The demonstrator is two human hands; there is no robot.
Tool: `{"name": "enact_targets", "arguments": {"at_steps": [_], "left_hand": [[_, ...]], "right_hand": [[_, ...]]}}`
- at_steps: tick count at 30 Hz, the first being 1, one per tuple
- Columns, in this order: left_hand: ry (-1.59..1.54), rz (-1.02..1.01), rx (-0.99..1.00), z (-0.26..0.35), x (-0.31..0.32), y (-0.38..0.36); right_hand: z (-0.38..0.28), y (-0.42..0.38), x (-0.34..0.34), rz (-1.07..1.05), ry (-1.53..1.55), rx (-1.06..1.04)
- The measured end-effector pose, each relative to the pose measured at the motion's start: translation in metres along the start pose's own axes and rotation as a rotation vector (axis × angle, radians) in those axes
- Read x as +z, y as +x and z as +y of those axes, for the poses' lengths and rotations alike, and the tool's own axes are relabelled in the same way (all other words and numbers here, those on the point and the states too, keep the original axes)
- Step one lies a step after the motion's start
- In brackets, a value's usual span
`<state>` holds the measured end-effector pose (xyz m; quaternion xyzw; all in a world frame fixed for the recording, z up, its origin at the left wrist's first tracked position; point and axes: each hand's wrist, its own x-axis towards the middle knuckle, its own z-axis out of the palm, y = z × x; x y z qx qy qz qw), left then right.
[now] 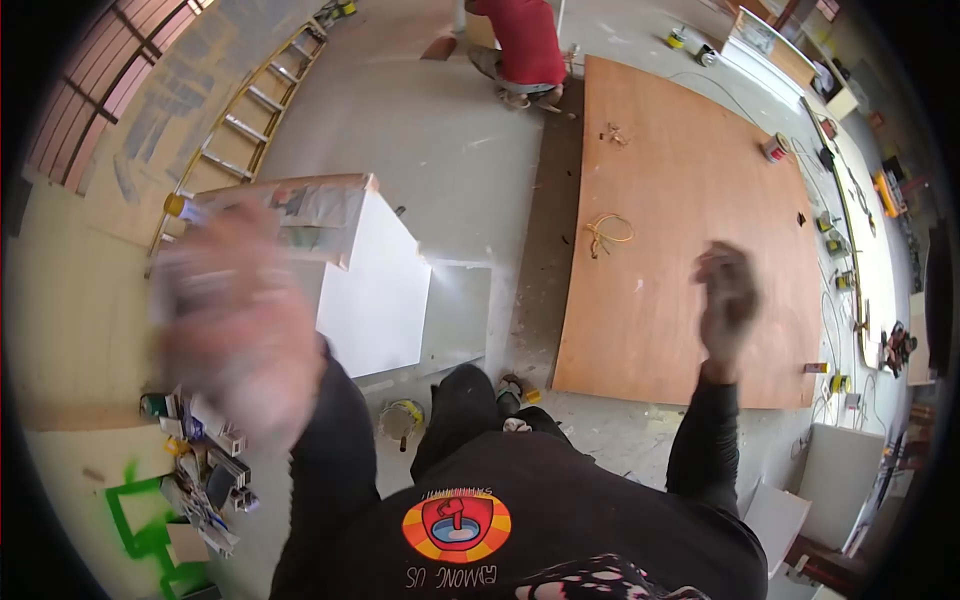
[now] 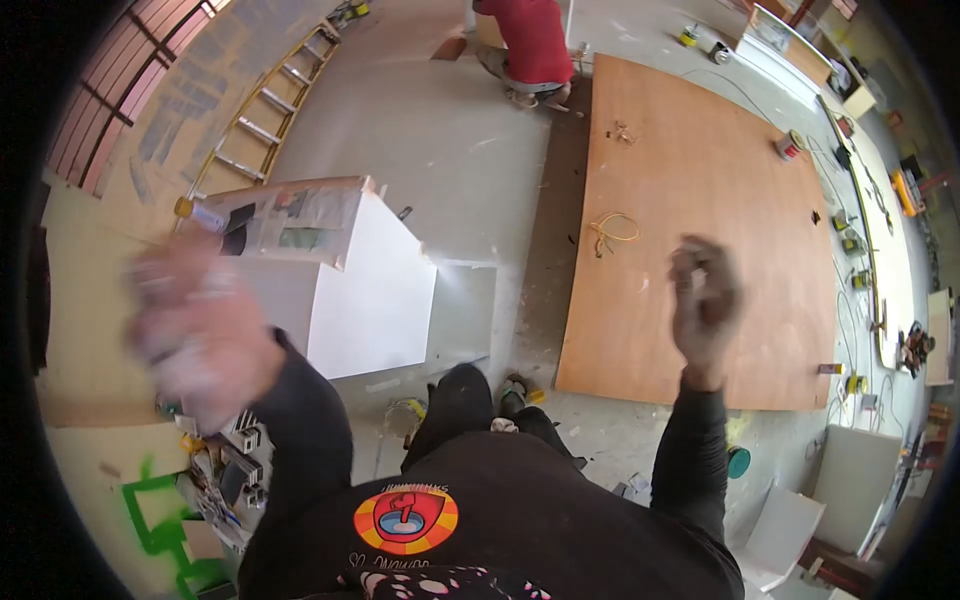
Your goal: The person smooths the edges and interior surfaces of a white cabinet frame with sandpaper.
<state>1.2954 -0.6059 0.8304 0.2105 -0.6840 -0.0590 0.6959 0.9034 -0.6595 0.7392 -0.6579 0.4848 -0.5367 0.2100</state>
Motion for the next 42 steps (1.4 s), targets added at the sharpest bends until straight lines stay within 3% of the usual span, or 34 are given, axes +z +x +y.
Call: {"name": "enact_targets", "arguments": {"at_steps": [2,4,6,10,22,30,38,42], "left_hand": [[-0.005,-0.087,0.358,0.0,-0.001,0.06],[-0.018,-0.18,0.567,-0.005,0.005,0.097],[-0.015,-0.238,0.671,-0.02,0.01,0.116],[-0.001,-0.305,0.746,-0.077,0.017,0.14],[0.207,-0.305,0.701,-0.302,-0.012,0.286],[0.326,-0.145,0.697,-0.423,-0.02,0.394],[0.358,-0.146,0.898,-0.544,-0.025,0.414],[0.521,-0.113,0.75,-0.643,-0.059,0.484]], "right_hand": [[-0.048,0.034,-0.02,0.221,-0.005,-0.341],[-0.08,0.071,-0.049,0.133,0.043,-0.786],[-0.111,0.105,-0.057,0.035,0.127,-1.13],[-0.135,0.167,-0.024,-0.079,0.091,-1.444],[-0.091,0.444,0.123,-0.099,0.086,-1.613],[-0.094,0.602,0.19,0.006,0.045,-1.688],[-0.044,0.683,0.293,0.162,0.119,-2.006],[-0.029,0.823,0.381,0.085,0.194,-1.874]]}}
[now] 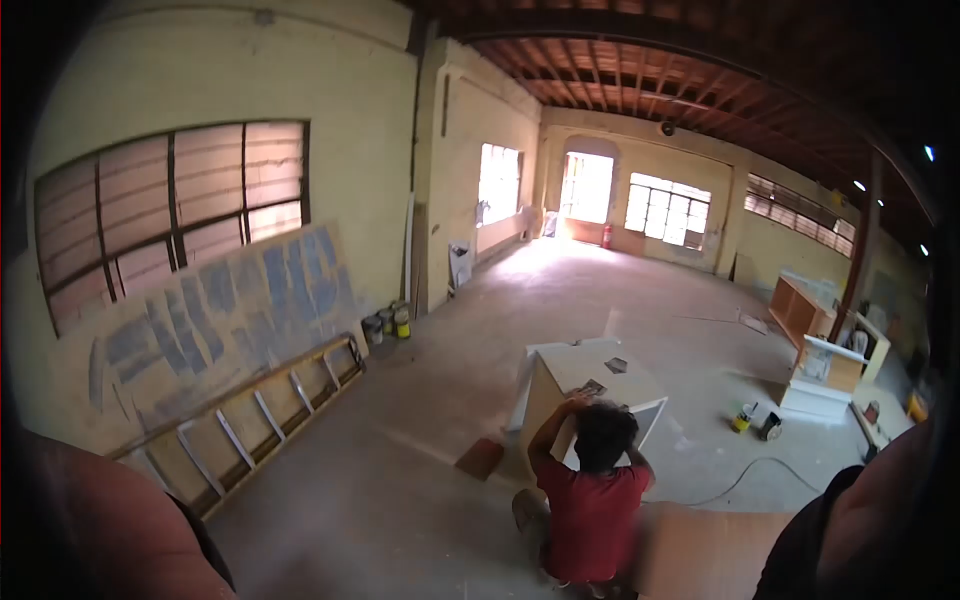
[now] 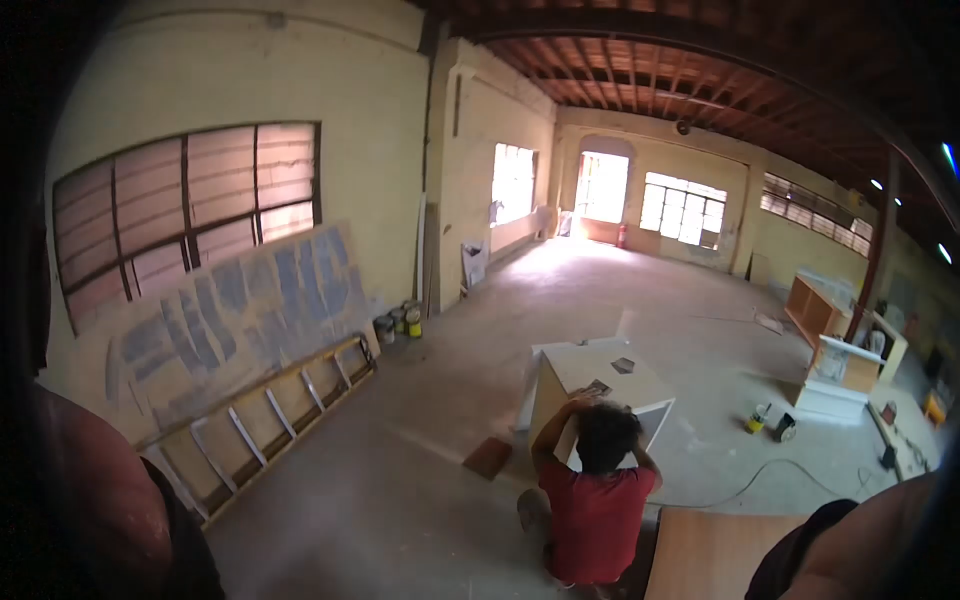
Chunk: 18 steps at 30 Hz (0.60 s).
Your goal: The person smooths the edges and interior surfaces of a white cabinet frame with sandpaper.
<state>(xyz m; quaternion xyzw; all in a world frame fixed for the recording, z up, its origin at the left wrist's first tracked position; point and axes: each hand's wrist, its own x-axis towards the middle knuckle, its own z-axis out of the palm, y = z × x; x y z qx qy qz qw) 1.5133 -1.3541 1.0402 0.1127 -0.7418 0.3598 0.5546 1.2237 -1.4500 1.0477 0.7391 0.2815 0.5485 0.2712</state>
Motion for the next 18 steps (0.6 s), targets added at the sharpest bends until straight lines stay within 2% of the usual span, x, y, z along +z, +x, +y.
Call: {"name": "enact_targets", "arguments": {"at_steps": [2,8,12,16,18], "left_hand": [[0.054,0.001,-0.031,-0.037,0.003,-0.032],[0.154,-0.042,-0.111,-0.126,-0.037,-0.11],[0.168,-0.088,-0.198,-0.218,-0.061,-0.161],[0.197,-0.146,-0.346,-0.318,-0.072,-0.202],[0.228,-0.197,-0.439,-0.365,-0.067,-0.232]], "right_hand": [[0.039,-0.037,0.036,-0.026,0.03,0.01],[0.091,-0.091,0.155,-0.105,0.075,0.071],[0.137,-0.127,0.241,-0.161,0.09,0.165],[0.184,-0.158,0.285,-0.238,0.024,0.403],[0.196,-0.203,0.305,-0.305,-0.085,0.701]]}}
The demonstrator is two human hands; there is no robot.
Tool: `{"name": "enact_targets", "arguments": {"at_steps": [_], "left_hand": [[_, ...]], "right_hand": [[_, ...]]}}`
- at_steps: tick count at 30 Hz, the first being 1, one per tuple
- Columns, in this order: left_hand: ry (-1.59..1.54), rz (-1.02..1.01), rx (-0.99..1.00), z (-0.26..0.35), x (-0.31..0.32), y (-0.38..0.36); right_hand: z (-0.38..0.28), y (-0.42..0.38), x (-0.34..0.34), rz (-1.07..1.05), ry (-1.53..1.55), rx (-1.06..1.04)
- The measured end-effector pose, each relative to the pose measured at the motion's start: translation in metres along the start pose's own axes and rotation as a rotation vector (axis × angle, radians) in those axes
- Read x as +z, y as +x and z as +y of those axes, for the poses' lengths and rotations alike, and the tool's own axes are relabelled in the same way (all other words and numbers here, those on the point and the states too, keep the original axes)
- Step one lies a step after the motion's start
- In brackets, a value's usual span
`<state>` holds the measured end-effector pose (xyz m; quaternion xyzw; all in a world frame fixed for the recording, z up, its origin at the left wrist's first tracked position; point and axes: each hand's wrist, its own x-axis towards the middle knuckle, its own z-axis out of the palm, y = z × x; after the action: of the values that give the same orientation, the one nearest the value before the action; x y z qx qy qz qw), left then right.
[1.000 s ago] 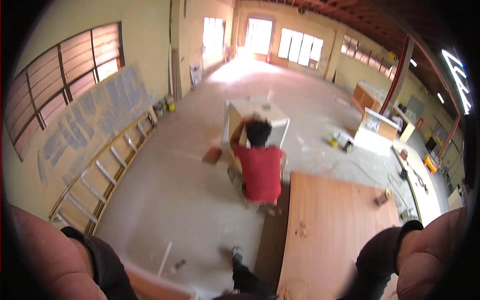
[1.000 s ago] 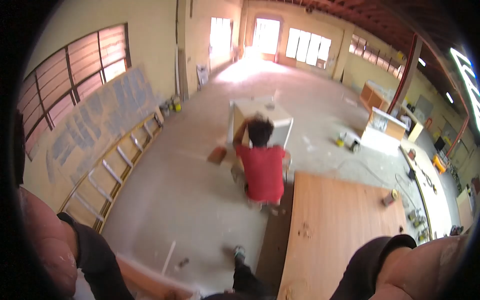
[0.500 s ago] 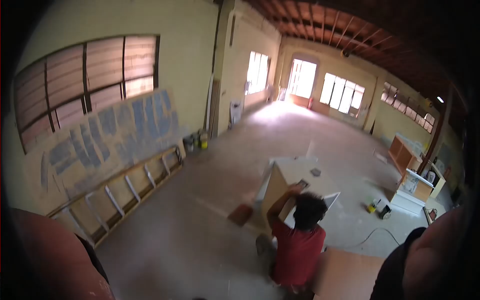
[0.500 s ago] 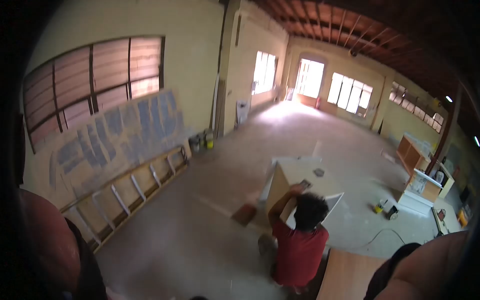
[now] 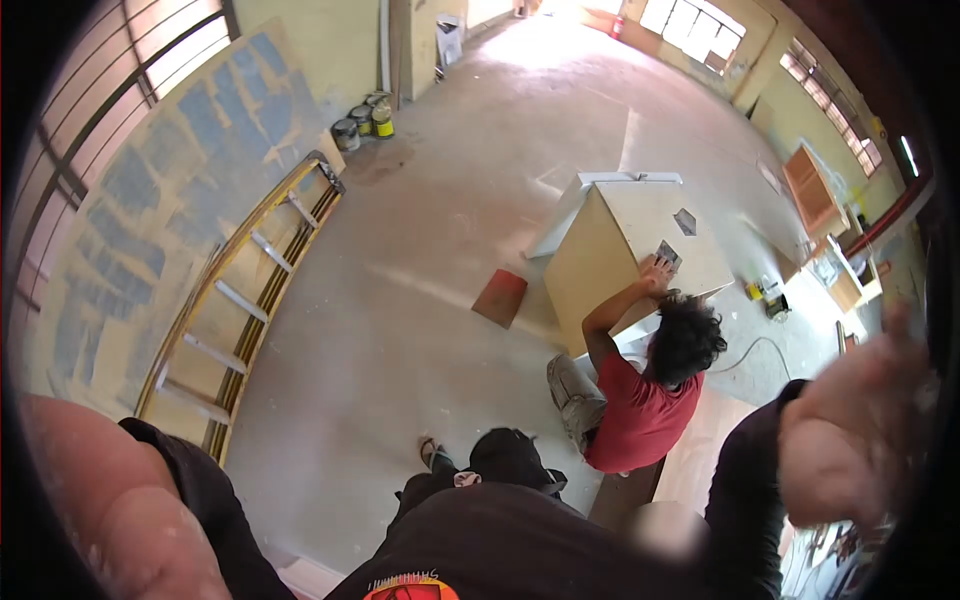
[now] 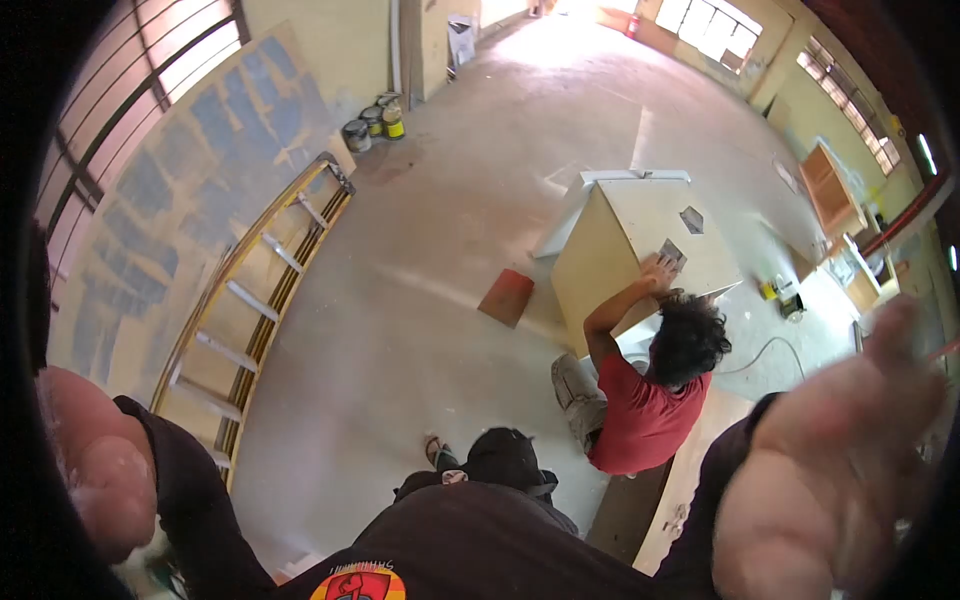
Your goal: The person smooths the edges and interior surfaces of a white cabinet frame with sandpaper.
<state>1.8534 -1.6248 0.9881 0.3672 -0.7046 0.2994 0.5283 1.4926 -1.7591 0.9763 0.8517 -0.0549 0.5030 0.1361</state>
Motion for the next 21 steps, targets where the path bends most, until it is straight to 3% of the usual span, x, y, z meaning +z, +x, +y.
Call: {"name": "enact_targets", "arguments": {"at_steps": [2,4,5,7,8,9,10,11,12,14,15,17,20,21], "left_hand": [[0.064,-0.091,-0.106,-0.057,0.022,-0.009],[0.122,-0.322,-0.131,-0.117,0.066,-0.039],[0.151,-0.437,-0.136,-0.148,0.087,-0.055],[0.01,-0.586,-0.419,-0.218,0.139,-0.104],[-0.07,-0.609,-0.495,-0.259,0.168,-0.146],[-0.151,-0.694,-0.807,-0.29,0.191,-0.194],[-0.172,-0.664,-0.979,-0.324,0.211,-0.27],[-0.095,-0.898,-1.111,-0.346,0.217,-0.337],[-0.032,-1.181,-1.175,-0.352,0.2,-0.423],[0.062,-1.853,-1.1,-0.362,0.17,-0.584],[0.105,-2.018,-1.123,-0.336,0.151,-0.613],[0.076,-2.042,-1.262,-0.321,0.142,-0.638],[0.032,-1.941,-1.486,-0.338,0.172,-0.634],[0.015,-1.907,-1.527,-0.354,0.186,-0.633]], "right_hand": [[0.031,-0.042,0.069,-0.052,0.111,0.448],[0.062,-0.103,0.136,-0.073,0.198,0.835],[0.081,-0.14,0.164,-0.299,0.07,0.942],[0.09,-0.277,0.231,-0.417,0.118,1.349],[0.082,-0.341,0.257,-0.574,0.073,1.439],[0.059,-0.47,0.275,-0.892,0.011,1.348],[0.017,-0.55,0.281,-1.379,0.064,1.366],[-0.021,-0.624,0.288,-1.876,0.179,1.234],[-0.06,-0.628,0.283,-1.809,0.259,1.568],[-0.077,-0.587,0.289,-1.915,0.217,1.756],[-0.061,-0.58,0.305,-1.878,0.21,1.813],[-0.018,-0.58,0.332,-1.81,0.492,1.725],[0.072,-0.599,0.397,-1.142,0.089,1.663],[0.129,-0.563,0.422,-1.047,0.034,1.682]]}}
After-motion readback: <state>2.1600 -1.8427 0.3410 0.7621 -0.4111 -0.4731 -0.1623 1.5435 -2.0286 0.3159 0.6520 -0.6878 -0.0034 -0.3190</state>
